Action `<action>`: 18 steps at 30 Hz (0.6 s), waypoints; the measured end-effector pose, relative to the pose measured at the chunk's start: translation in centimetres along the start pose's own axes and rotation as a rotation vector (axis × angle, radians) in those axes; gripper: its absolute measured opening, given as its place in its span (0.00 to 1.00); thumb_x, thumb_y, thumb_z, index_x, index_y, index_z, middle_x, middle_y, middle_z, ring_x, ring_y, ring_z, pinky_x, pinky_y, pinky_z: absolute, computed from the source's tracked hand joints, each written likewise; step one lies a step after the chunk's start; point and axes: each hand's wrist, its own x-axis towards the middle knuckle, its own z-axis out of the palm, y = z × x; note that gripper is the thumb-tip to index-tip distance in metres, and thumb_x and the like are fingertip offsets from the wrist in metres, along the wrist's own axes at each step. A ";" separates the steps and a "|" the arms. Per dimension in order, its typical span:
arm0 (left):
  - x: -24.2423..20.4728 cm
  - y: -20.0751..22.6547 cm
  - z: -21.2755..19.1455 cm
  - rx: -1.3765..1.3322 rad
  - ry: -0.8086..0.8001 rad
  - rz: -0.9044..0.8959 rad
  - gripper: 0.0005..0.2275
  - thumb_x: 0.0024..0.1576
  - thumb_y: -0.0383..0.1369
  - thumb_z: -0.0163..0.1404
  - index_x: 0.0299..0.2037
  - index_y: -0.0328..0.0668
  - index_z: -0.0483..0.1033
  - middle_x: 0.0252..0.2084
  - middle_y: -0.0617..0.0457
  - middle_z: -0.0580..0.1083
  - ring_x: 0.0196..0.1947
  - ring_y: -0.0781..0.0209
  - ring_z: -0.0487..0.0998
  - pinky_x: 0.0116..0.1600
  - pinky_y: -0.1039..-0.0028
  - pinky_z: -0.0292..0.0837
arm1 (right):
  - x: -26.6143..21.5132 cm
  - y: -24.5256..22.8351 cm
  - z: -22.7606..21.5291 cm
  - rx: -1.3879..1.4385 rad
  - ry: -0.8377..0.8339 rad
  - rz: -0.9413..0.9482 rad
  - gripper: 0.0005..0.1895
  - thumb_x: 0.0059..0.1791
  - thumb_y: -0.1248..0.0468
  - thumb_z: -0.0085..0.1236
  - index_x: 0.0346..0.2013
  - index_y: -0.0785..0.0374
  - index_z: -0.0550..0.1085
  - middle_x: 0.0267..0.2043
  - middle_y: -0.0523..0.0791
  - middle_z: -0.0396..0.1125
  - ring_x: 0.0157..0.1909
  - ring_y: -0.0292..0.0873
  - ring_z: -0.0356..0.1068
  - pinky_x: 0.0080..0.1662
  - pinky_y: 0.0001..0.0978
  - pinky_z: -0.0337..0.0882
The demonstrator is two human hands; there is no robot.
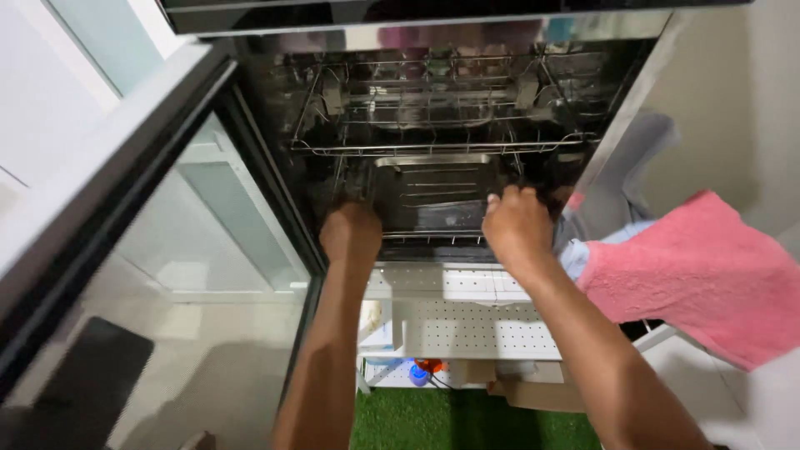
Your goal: Organizing dental instruments into metal trays and placing them into a sterilization unit.
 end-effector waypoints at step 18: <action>-49.9 -15.4 -23.8 -0.476 -0.401 0.105 0.23 0.51 0.22 0.50 0.60 0.40 0.73 0.44 0.44 0.76 0.34 0.54 0.82 0.39 0.68 0.80 | -35.1 -3.1 -16.7 0.476 -0.683 -0.598 0.21 0.52 0.63 0.56 0.60 0.63 0.73 0.62 0.56 0.67 0.62 0.62 0.64 0.56 0.53 0.61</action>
